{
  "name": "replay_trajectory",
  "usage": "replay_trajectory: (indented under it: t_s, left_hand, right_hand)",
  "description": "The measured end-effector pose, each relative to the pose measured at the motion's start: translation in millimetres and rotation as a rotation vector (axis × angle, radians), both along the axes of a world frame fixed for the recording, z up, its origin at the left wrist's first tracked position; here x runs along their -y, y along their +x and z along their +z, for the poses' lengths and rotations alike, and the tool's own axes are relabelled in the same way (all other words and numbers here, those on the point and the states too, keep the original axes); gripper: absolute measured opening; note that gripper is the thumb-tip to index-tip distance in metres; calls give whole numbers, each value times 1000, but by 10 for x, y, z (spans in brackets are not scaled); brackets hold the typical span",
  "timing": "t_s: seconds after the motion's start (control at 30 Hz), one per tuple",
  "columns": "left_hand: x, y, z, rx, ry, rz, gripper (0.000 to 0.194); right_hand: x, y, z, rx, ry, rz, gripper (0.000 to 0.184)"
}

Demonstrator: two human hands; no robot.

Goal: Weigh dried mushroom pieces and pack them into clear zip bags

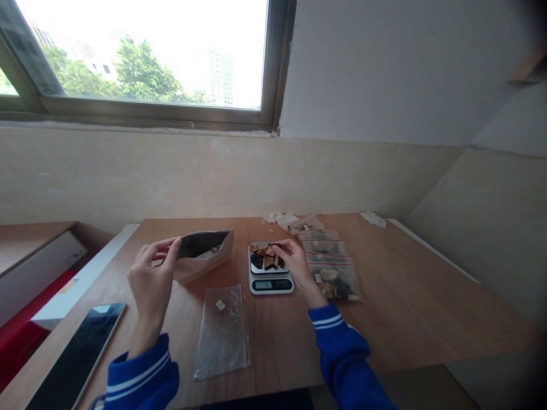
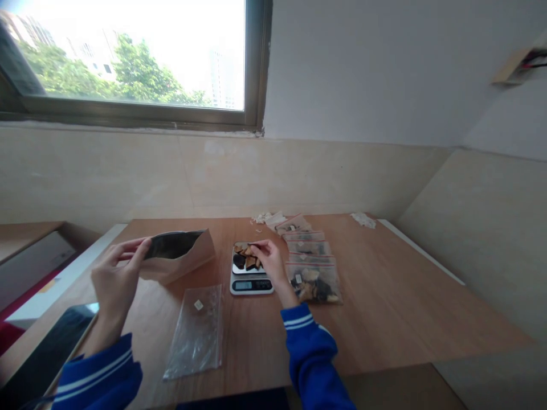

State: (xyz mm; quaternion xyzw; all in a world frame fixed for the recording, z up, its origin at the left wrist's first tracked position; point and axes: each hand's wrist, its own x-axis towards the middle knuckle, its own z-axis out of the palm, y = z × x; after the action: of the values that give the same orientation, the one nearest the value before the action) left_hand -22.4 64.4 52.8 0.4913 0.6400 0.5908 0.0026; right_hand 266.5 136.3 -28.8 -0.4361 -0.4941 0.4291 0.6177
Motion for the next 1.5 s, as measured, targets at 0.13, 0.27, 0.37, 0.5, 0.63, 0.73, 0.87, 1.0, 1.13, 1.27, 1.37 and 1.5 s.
replay_trajectory:
  t_s: [0.13, 0.27, 0.37, 0.5, 0.63, 0.73, 0.87, 1.0, 1.13, 1.27, 1.37, 1.5]
  left_hand:
    - [-31, -56, -50, 71, -63, -29, 47]
    - [-20, -109, -132, 77, -143, -79, 52]
    - [-27, -172, -169, 45, -160, -76, 57]
    - [-37, -224, -192, 10, -154, -95, 60]
    - [-33, -214, -211, -8, -143, -82, 61]
    - [-31, -192, -220, -6, -143, -79, 62]
    - [-28, -178, -216, 2, -141, -78, 62]
    - [-27, -188, -212, -1, -145, -84, 62]
    - [-30, -193, -216, -10, -148, -84, 62]
    - [-34, -171, -199, -20, -142, -75, 63]
    - [-42, -145, -161, -47, -138, -78, 61]
    - [-51, -134, -121, -41, -150, -72, 60]
  right_hand:
    - [-553, -57, -104, 168, 7, 9, 20]
    - [-923, -161, -279, 371, -2, -58, 14]
    - [-1051, -172, -416, 539, -5, -25, 16]
    - [-1087, -112, -491, 669, -51, 62, 25]
    - [-997, -103, -370, 935, 21, 106, 21]
    - [-892, -181, -223, 1205, 50, 172, 19]
    - [-836, -305, -120, 1383, 25, 193, 20]
    - [-859, -357, -116, 1344, 37, 197, 12]
    - [-806, -395, 40, 1198, 100, 180, 6]
    - [-610, -504, 552, 618, 324, -27, 8]
    - [-408, -644, 1021, 450, 489, -73, 17]
    - [-235, -782, 1334, 663, 601, 263, 25]
